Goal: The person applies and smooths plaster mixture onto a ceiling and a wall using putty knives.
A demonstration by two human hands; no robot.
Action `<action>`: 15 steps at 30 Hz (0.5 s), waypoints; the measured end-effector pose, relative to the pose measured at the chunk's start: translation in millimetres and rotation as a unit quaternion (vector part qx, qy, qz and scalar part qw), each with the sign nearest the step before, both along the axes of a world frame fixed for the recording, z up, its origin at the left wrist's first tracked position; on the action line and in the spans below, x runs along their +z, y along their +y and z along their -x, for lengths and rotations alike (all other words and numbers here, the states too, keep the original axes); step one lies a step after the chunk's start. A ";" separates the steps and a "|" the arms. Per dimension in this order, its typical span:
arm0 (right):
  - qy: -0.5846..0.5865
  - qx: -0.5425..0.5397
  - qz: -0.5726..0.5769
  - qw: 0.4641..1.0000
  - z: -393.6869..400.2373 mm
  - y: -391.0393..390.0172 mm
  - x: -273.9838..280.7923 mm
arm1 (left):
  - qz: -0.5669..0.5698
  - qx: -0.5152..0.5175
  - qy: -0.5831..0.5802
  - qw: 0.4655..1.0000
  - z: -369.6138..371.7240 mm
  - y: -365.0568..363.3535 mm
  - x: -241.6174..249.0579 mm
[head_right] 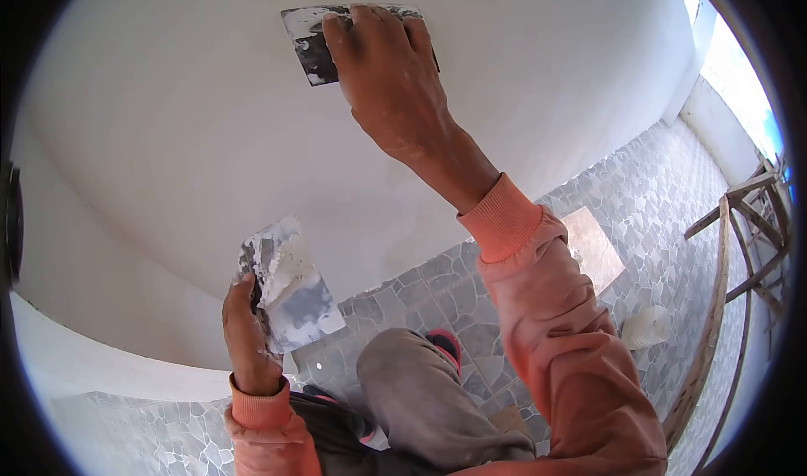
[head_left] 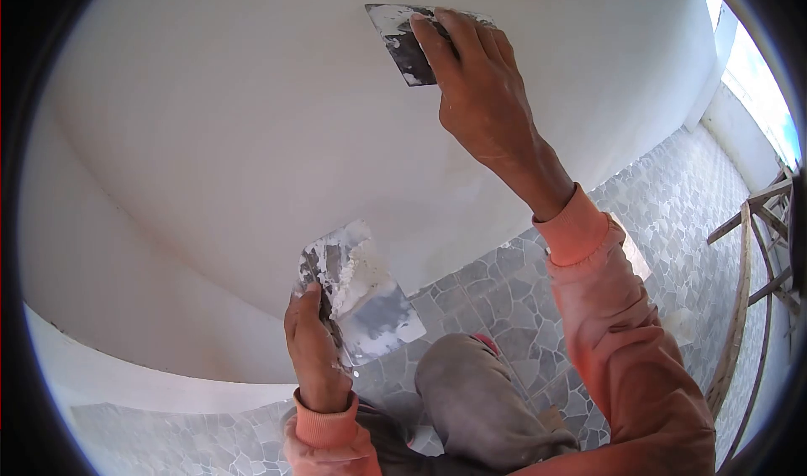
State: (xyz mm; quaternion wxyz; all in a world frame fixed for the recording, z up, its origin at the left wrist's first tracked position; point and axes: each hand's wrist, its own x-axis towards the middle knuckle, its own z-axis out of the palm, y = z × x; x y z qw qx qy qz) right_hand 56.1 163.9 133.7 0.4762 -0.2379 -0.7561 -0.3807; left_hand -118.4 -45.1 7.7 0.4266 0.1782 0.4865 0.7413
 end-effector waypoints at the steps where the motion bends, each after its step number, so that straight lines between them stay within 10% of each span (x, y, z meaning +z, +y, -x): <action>1: -0.001 -0.013 -0.008 1.000 3.0 6.9 -9.5 | 0.002 0.010 0.007 1.000 1.4 0.5 -3.1; 15: 0.004 -0.046 0.134 0.990 12.1 23.5 -258.8 | 0.032 0.058 -0.010 0.998 1.6 0.1 -3.4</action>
